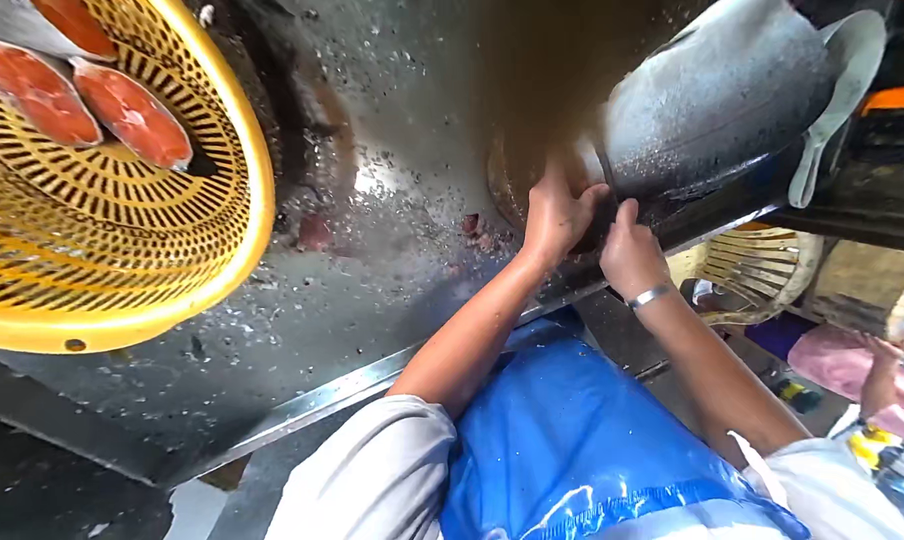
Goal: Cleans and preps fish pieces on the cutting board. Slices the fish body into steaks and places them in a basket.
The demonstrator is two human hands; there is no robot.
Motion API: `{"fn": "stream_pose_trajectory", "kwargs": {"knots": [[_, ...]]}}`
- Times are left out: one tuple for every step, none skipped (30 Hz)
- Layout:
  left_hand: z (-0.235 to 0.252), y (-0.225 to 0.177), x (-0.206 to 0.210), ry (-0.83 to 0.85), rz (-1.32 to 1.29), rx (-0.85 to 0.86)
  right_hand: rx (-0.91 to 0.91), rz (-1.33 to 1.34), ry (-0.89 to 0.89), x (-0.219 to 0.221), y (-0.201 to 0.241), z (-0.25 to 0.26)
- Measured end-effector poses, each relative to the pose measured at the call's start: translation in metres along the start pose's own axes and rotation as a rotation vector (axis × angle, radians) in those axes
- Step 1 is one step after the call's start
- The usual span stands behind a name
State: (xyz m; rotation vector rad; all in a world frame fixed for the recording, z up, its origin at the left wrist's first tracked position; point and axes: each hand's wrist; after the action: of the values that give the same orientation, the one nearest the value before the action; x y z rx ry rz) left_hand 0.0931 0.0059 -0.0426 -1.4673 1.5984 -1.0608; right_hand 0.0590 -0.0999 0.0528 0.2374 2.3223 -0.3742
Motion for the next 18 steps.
{"fn": "stream_pose_trajectory", "kwargs": {"knots": [[-0.003,0.0,0.0,-0.002,0.003,0.002,-0.015,-0.009,-0.006,-0.002,-0.005,-0.008],[0.002,0.0,-0.002,-0.007,0.005,0.019,-0.029,-0.027,-0.013,-0.007,-0.011,-0.016],[0.003,0.0,-0.003,-0.003,0.011,0.023,-0.017,-0.058,0.011,-0.01,-0.015,-0.024],[0.001,0.0,-0.002,0.0,0.016,0.015,-0.003,-0.075,0.038,-0.009,-0.017,-0.024],[0.0,-0.001,-0.001,-0.003,0.03,0.007,-0.006,-0.06,0.036,-0.003,-0.015,-0.014],[0.001,-0.002,-0.001,-0.002,0.052,0.006,-0.008,-0.029,0.023,0.007,-0.014,-0.003],[-0.003,-0.003,0.001,0.0,0.066,-0.008,-0.005,-0.013,0.018,0.015,-0.015,0.001],[-0.006,-0.004,0.003,-0.006,0.079,-0.017,-0.012,-0.008,0.005,0.018,-0.015,0.004],[-0.001,-0.005,0.003,-0.023,0.094,-0.008,-0.019,-0.007,-0.011,0.016,-0.013,0.009],[-0.001,-0.005,0.003,-0.04,0.113,-0.007,-0.015,-0.009,-0.005,0.014,-0.013,0.007],[-0.008,-0.007,0.004,-0.054,0.136,-0.016,-0.013,-0.014,0.01,0.013,-0.017,0.0],[-0.01,-0.01,0.005,-0.071,0.158,-0.022,-0.016,-0.023,0.018,0.013,-0.023,-0.008],[-0.01,-0.015,0.005,-0.079,0.184,-0.032,-0.021,-0.029,0.024,0.016,-0.032,-0.018],[-0.01,-0.02,0.004,-0.078,0.204,-0.041,-0.017,-0.037,0.034,0.023,-0.046,-0.032],[-0.01,-0.024,0.005,-0.076,0.225,-0.043,-0.008,-0.05,0.045,0.033,-0.064,-0.047],[-0.008,-0.025,0.005,-0.08,0.251,-0.035,0.014,-0.07,0.07,0.04,-0.077,-0.058],[-0.006,-0.025,0.004,-0.08,0.279,-0.023,0.044,-0.108,0.111,0.044,-0.086,-0.069],[-0.008,-0.023,0.004,-0.079,0.304,-0.008,0.071,-0.149,0.157,0.044,-0.091,-0.081]]}}
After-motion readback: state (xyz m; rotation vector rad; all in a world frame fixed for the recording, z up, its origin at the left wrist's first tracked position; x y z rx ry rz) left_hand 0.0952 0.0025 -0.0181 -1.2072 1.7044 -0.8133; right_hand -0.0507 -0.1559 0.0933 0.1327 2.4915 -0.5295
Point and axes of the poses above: each hand's wrist, its own z-axis towards the middle knuckle, its own x-axis out of the palm, y = z × x, and after that the axes turned 2 degrees about -z, right-handed
